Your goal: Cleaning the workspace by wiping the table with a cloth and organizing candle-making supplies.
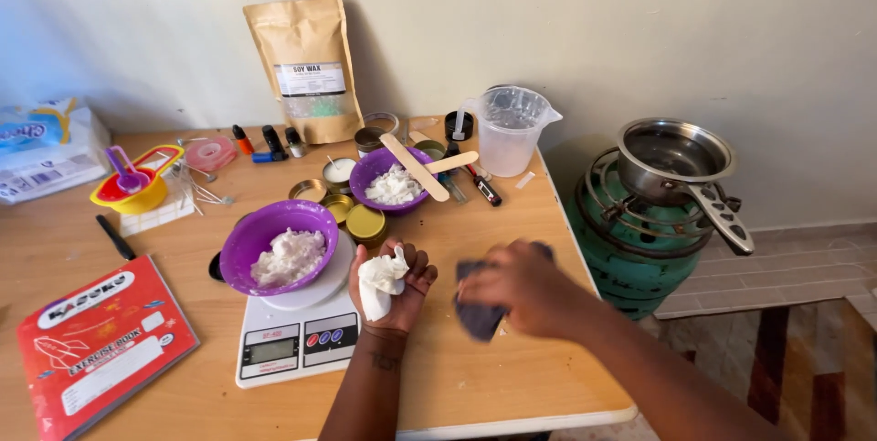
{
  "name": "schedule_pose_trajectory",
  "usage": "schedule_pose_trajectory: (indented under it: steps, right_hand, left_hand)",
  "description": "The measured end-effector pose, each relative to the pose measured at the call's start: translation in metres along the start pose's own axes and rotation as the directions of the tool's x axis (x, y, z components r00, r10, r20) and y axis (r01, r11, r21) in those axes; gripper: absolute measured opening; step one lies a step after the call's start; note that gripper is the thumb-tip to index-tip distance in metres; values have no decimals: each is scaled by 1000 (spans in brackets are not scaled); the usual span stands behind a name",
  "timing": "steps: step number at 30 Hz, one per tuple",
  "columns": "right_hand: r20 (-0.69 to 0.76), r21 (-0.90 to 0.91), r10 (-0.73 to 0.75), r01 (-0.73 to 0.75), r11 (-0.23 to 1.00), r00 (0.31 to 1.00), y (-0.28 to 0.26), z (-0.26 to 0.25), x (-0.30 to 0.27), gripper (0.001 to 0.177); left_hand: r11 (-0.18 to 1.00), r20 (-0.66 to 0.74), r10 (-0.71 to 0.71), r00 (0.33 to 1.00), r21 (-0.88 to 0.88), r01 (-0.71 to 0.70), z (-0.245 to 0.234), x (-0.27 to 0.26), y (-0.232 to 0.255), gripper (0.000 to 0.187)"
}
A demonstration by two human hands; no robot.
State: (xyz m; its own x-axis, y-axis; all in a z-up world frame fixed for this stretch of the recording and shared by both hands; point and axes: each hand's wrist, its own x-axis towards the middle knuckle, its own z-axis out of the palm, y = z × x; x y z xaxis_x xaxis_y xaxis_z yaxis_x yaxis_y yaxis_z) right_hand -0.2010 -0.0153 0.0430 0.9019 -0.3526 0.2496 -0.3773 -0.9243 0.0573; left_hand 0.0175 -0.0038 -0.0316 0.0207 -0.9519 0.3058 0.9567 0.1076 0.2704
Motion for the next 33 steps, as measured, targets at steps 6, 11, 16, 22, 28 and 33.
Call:
schedule_pose_trajectory:
  steps: [6, 11, 16, 22, 28, 33]
  right_hand:
    - [179, 644, 828, -699, 310, 531, 44, -46, -40, 56]
    - [207, 297, 854, -863, 409, 477, 59, 19, -83, 47]
    - [236, 23, 733, -758, 652, 638, -7, 0, -57, 39]
    - [351, 818, 792, -576, 0, 499, 40, 33, -83, 47]
    - [169, 231, 896, -900, 370, 411, 26, 46, -63, 37]
    - [178, 533, 772, -720, 446, 610, -29, 20, -35, 61]
  left_hand:
    - [998, -126, -1, 992, 57, 8, 6, 2, 0, 45]
    - [996, -175, 16, 984, 85, -1, -8, 7, -1, 45]
    - [996, -238, 31, 971, 88, -11, -20, 12, -2, 44]
    - [989, -254, 50, 966, 148, -12, -18, 14, -1, 41]
    - [985, -242, 28, 970, 171, 14, -15, 10, 0, 41]
    - [985, -268, 46, 962, 175, 1, -13, 12, 2, 36]
